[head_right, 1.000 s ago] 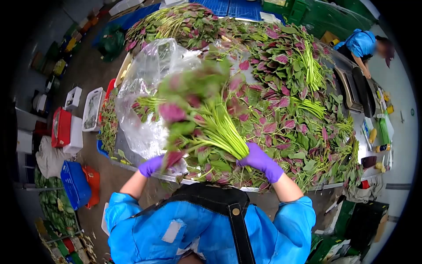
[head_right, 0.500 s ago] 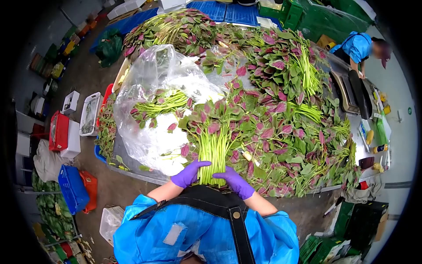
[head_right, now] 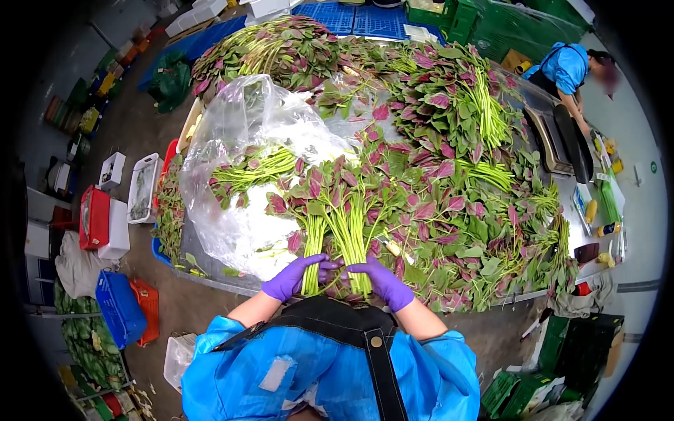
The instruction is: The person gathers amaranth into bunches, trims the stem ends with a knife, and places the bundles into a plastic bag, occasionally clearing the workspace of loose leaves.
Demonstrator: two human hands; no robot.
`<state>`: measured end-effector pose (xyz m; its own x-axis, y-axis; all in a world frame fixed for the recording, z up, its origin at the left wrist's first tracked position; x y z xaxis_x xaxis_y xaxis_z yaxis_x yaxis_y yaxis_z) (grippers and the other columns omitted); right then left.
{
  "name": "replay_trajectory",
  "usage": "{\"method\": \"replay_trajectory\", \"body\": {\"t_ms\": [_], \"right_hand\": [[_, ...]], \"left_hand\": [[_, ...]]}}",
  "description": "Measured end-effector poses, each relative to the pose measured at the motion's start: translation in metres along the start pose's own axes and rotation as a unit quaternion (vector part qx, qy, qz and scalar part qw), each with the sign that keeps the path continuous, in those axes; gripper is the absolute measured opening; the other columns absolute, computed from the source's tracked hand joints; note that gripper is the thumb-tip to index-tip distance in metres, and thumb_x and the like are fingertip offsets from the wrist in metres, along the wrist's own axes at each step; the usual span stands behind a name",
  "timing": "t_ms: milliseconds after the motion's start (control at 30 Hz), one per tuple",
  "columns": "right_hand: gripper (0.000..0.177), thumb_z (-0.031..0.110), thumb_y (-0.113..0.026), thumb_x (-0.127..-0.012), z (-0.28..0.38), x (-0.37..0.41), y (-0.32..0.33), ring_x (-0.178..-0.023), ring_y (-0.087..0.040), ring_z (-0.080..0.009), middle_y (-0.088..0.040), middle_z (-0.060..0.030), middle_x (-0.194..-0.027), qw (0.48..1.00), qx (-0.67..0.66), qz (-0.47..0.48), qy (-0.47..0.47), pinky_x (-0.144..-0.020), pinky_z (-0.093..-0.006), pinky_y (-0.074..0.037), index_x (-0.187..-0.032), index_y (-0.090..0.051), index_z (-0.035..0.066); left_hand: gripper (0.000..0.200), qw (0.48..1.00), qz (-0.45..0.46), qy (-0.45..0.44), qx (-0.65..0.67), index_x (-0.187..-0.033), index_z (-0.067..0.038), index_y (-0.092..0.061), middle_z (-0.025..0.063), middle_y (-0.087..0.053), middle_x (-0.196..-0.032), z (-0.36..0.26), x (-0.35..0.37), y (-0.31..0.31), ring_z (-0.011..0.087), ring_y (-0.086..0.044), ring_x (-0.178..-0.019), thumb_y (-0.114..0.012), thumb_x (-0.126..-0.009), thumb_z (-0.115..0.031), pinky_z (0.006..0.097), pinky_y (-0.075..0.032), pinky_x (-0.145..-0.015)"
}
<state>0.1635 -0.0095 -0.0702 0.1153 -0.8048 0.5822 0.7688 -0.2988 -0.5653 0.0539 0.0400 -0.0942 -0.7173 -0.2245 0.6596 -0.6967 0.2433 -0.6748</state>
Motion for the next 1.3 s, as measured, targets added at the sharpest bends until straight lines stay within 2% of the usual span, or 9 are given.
{"method": "replay_trajectory", "body": {"t_ms": [367, 767, 867, 933, 1000, 1067, 1100, 1167, 1300], "right_hand": [[0.026, 0.013, -0.06, -0.077, 0.164, 0.071, 0.027, -0.051, -0.05, -0.0117, -0.055, -0.0034, -0.063, 0.949, 0.08, -0.141, 0.271, -0.048, -0.0228, -0.04, -0.098, -0.052, 0.0], [0.056, 0.028, -0.067, -0.077, -0.032, -0.027, -0.04, -0.108, -0.05, -0.0211, -0.053, -0.0121, -0.116, 0.962, 0.265, 0.048, 0.043, -0.089, -0.0322, -0.04, -0.122, -0.044, 0.005], [0.071, 0.051, -0.066, -0.07, -0.011, -0.013, -0.042, -0.111, -0.048, -0.0269, -0.052, -0.017, -0.117, 0.894, 0.448, -0.002, 0.003, -0.088, -0.0356, -0.041, -0.124, -0.044, 0.01], [0.08, 0.063, -0.061, -0.066, 0.021, -0.006, -0.054, -0.104, -0.052, -0.0318, -0.055, -0.0195, -0.109, 0.692, 0.711, -0.071, 0.099, -0.086, -0.0387, -0.043, -0.122, -0.045, 0.008], [0.079, 0.066, -0.059, -0.064, 0.025, 0.0, -0.059, -0.097, -0.053, -0.0327, -0.056, -0.0192, -0.101, 0.664, 0.725, -0.103, 0.15, -0.082, -0.0411, -0.044, -0.115, -0.05, 0.006], [0.078, 0.065, -0.059, -0.065, 0.051, 0.018, -0.082, -0.094, -0.054, -0.0342, -0.056, -0.0188, -0.099, 0.479, 0.806, -0.184, 0.295, -0.078, -0.0436, -0.044, -0.111, -0.05, 0.003], [0.078, 0.065, -0.059, -0.065, 0.062, 0.017, -0.08, -0.094, -0.054, -0.0342, -0.056, -0.0188, -0.099, 0.477, 0.807, -0.183, 0.296, -0.078, -0.0436, -0.044, -0.111, -0.05, 0.003], [0.069, 0.054, -0.066, -0.065, 0.062, -0.004, -0.054, -0.099, -0.051, -0.0338, -0.054, -0.0195, -0.102, 0.656, 0.751, -0.061, -0.053, -0.082, -0.043, -0.041, -0.109, -0.052, 0.003], [0.057, 0.044, -0.068, -0.066, 0.115, -0.042, -0.066, -0.1, -0.051, -0.0319, -0.057, -0.0159, -0.102, 0.73, 0.587, -0.205, 0.283, -0.083, -0.0435, -0.041, -0.104, -0.056, 0.004]], "left_hand": [[0.021, 0.922, -0.115, -0.332, -0.16, -0.097, -0.002, -0.052, 0.0023, -0.052, -0.064, -0.147, 0.087, 0.001, 0.0095, -0.046, -0.052, -0.055, -0.084, -0.018, 0.0233, -0.039, -0.05], [0.044, 0.996, 0.011, -0.08, 0.048, -0.123, -0.003, -0.042, 0.0101, -0.055, -0.111, 0.029, 0.011, 0.011, 0.0173, -0.056, -0.096, -0.053, -0.087, -0.026, 0.0301, -0.046, -0.082], [0.046, 0.99, 0.025, -0.08, 0.111, -0.125, -0.001, -0.038, 0.0153, -0.052, -0.116, 0.032, -0.002, 0.027, 0.025, -0.055, -0.103, -0.049, -0.087, -0.025, 0.0373, -0.045, -0.089], [0.05, 0.985, 0.056, -0.075, 0.144, -0.127, 0.0, -0.034, 0.0184, -0.048, -0.121, 0.03, -0.012, 0.028, 0.0293, -0.05, -0.109, -0.05, -0.085, -0.02, 0.0403, -0.039, -0.097], [0.053, 0.982, 0.092, -0.044, 0.161, -0.128, 0.001, -0.034, 0.019, -0.047, -0.122, 0.035, -0.02, 0.026, 0.0296, -0.05, -0.109, -0.052, -0.082, -0.02, 0.0402, -0.038, -0.097], [0.055, 0.986, 0.093, -0.045, 0.131, -0.128, 0.002, -0.034, 0.0191, -0.048, -0.121, 0.033, -0.021, 0.02, 0.0293, -0.05, -0.109, -0.052, -0.081, -0.02, 0.0417, -0.039, -0.096], [0.055, 0.985, 0.123, -0.04, 0.115, -0.128, 0.002, -0.033, 0.0187, -0.048, -0.121, 0.032, -0.018, 0.011, 0.0294, -0.05, -0.109, -0.052, -0.081, -0.019, 0.0426, -0.038, -0.096], [0.056, 0.97, 0.202, -0.002, 0.132, -0.129, 0.0, -0.032, 0.0181, -0.048, -0.12, 0.028, -0.012, -0.016, 0.0311, -0.05, -0.11, -0.053, -0.08, -0.014, 0.0459, -0.037, -0.097], [0.051, 0.967, 0.205, 0.021, 0.149, -0.128, -0.004, -0.034, 0.0164, -0.053, -0.109, 0.034, -0.01, -0.029, 0.0356, -0.049, -0.109, -0.052, -0.08, -0.011, 0.0505, -0.039, -0.094]]}}
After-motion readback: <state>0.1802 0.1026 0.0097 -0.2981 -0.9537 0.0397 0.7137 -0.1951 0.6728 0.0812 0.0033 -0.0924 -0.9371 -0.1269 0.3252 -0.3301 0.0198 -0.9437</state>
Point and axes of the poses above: each hand's wrist, its own x-axis away from the middle knuckle, its own y-axis out of the back of the hand, z = x × y, the point moved 10 cm from there along -x, towards the middle knuckle
